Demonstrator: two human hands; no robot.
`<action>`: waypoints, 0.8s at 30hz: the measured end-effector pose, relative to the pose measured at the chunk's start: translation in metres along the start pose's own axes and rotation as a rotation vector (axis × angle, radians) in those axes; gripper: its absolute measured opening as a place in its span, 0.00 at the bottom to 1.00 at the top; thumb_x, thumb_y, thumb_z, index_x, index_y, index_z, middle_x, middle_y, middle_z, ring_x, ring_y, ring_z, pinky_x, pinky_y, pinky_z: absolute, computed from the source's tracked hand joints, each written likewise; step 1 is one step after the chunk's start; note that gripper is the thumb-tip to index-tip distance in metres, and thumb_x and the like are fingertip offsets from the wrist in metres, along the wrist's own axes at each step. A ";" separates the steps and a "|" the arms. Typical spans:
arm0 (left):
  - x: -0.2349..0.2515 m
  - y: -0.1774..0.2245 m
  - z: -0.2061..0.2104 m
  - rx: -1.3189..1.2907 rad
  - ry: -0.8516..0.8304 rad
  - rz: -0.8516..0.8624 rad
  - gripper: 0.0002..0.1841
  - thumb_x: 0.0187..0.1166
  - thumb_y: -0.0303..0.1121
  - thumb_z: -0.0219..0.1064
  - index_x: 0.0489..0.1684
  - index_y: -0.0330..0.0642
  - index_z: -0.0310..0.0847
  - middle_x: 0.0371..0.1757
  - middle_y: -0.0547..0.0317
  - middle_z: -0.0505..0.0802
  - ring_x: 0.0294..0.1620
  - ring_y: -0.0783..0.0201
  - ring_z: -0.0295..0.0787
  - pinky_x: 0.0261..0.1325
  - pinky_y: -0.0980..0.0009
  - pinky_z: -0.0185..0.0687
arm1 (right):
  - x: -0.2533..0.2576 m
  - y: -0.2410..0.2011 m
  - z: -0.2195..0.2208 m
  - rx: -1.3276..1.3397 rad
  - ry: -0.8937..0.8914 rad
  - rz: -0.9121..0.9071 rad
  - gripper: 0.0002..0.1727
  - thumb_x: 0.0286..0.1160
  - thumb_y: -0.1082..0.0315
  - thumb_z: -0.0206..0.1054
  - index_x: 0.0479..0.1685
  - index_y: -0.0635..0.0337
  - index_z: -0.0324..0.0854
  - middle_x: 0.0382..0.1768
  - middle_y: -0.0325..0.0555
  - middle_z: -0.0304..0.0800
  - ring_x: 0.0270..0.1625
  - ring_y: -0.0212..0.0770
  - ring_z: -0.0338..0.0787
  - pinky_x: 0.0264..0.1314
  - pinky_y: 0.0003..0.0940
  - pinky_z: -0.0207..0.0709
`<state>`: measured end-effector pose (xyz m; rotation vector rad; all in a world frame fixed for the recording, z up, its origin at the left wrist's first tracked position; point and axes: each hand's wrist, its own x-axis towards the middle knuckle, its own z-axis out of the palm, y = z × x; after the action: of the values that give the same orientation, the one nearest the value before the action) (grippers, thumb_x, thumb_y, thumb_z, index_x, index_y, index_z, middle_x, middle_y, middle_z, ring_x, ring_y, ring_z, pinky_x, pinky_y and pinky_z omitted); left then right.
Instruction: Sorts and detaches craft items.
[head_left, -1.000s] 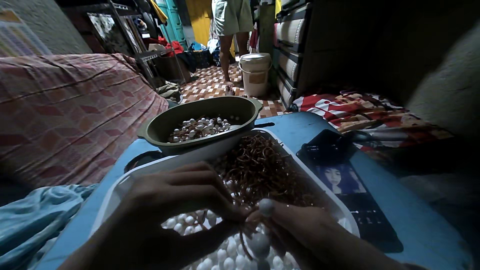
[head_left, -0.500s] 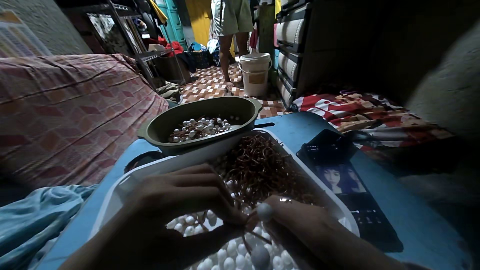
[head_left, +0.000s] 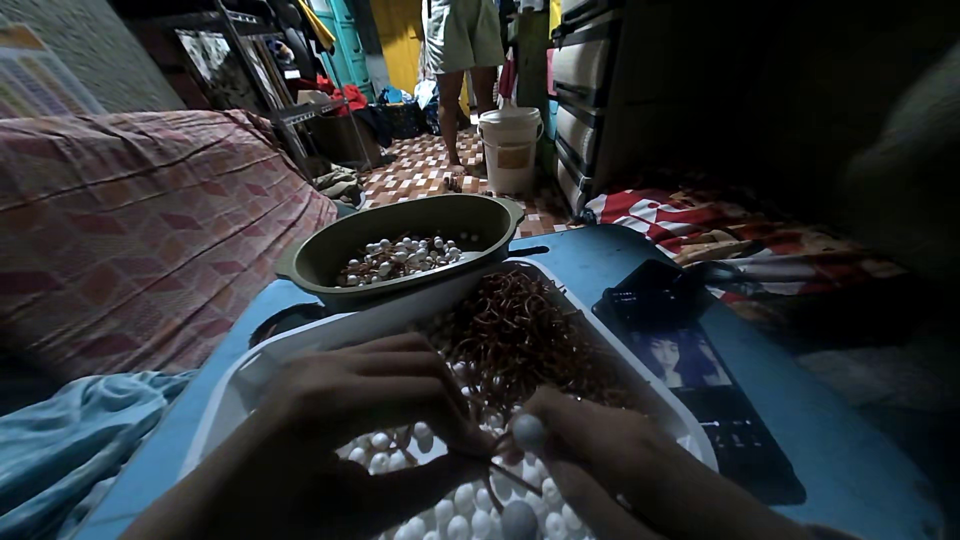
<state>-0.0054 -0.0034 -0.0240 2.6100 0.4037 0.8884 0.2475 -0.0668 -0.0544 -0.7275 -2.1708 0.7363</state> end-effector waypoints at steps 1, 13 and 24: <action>0.000 -0.001 0.000 -0.002 0.002 0.001 0.05 0.75 0.42 0.74 0.37 0.55 0.92 0.37 0.78 0.92 0.49 0.83 0.87 0.54 0.87 0.81 | 0.000 0.000 0.000 -0.002 0.001 0.003 0.12 0.79 0.79 0.51 0.54 0.73 0.77 0.40 0.59 0.87 0.40 0.43 0.86 0.42 0.30 0.78; 0.000 -0.002 0.000 -0.004 -0.023 0.001 0.05 0.76 0.42 0.73 0.37 0.54 0.93 0.38 0.77 0.93 0.50 0.82 0.86 0.54 0.87 0.80 | 0.002 0.005 0.006 0.004 0.091 -0.023 0.11 0.87 0.73 0.55 0.56 0.71 0.77 0.28 0.50 0.79 0.25 0.34 0.75 0.30 0.23 0.71; 0.000 -0.003 0.002 0.005 -0.023 0.009 0.06 0.75 0.42 0.74 0.36 0.53 0.91 0.38 0.76 0.93 0.49 0.83 0.86 0.54 0.87 0.79 | 0.001 -0.004 0.003 -0.064 0.016 0.029 0.15 0.82 0.75 0.55 0.57 0.72 0.82 0.43 0.64 0.84 0.40 0.49 0.84 0.41 0.36 0.79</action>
<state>-0.0052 -0.0012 -0.0269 2.6259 0.3884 0.8599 0.2441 -0.0694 -0.0531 -0.7964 -2.1824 0.6756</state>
